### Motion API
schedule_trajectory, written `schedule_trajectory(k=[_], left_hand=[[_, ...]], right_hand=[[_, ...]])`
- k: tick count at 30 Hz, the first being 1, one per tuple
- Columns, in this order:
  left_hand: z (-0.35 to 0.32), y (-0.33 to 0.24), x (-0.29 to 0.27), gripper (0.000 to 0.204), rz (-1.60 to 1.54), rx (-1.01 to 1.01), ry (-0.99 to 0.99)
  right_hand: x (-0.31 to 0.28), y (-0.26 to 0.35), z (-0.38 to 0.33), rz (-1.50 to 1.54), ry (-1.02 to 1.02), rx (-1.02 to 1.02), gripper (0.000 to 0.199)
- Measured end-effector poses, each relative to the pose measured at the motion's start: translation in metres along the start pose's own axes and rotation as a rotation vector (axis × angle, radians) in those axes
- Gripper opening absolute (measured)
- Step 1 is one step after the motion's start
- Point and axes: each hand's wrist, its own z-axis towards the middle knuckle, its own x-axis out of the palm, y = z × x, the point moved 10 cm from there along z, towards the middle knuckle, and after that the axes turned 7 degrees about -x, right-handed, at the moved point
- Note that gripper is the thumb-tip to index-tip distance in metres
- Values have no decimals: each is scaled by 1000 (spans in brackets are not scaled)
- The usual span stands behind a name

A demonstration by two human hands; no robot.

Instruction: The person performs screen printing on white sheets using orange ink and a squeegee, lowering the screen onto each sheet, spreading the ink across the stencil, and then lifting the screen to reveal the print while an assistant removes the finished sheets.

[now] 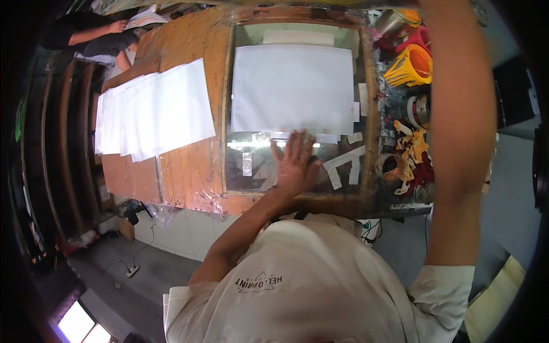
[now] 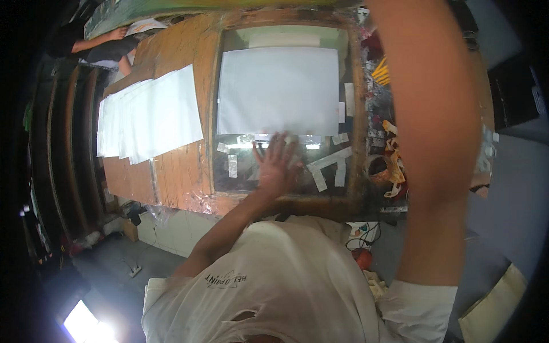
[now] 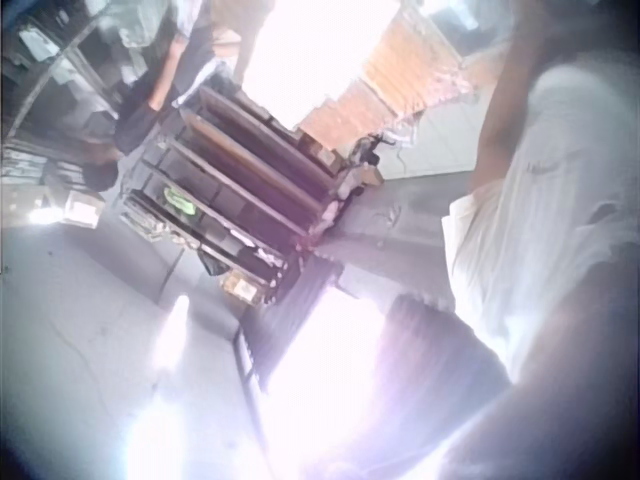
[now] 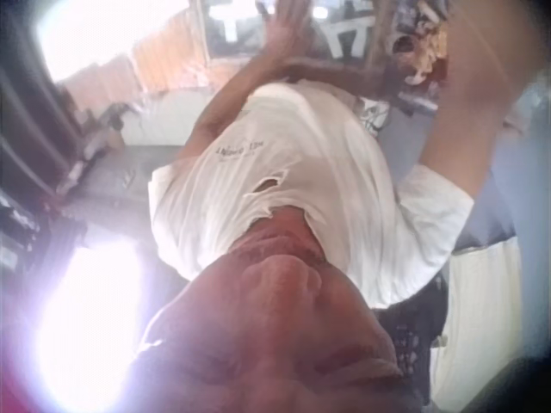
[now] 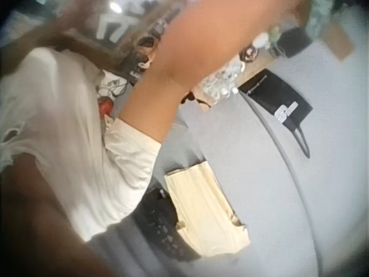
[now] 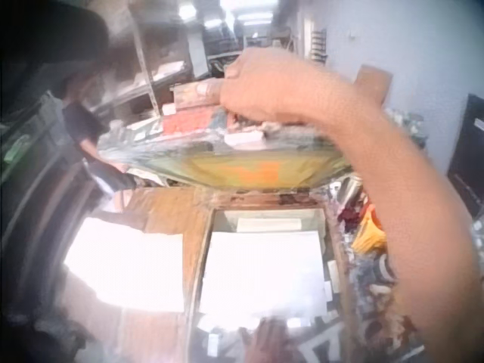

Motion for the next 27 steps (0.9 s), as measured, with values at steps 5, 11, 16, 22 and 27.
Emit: schedule_trajectory(k=[5, 11, 16, 22, 27], left_hand=[[14, 40, -128, 57, -839, -217, -237], [-47, 33, -108, 64, -2093, -598, 27], [-73, 84, 2, 62, -1845, -1206, 147], [-85, 94, 30, 57, -1846, -1199, 97], [-75, 89, 22, 54, -1908, -1166, 113]], right_hand=[[31, 25, -90, 200, -145, 12, 33], [167, 121, -231, 182, 69, 103, 69], [254, 116, -258, 149, 107, 117, 78], [273, 127, -277, 185, 99, 95, 75], [288, 115, -262, 87, 46, 89, 77]])
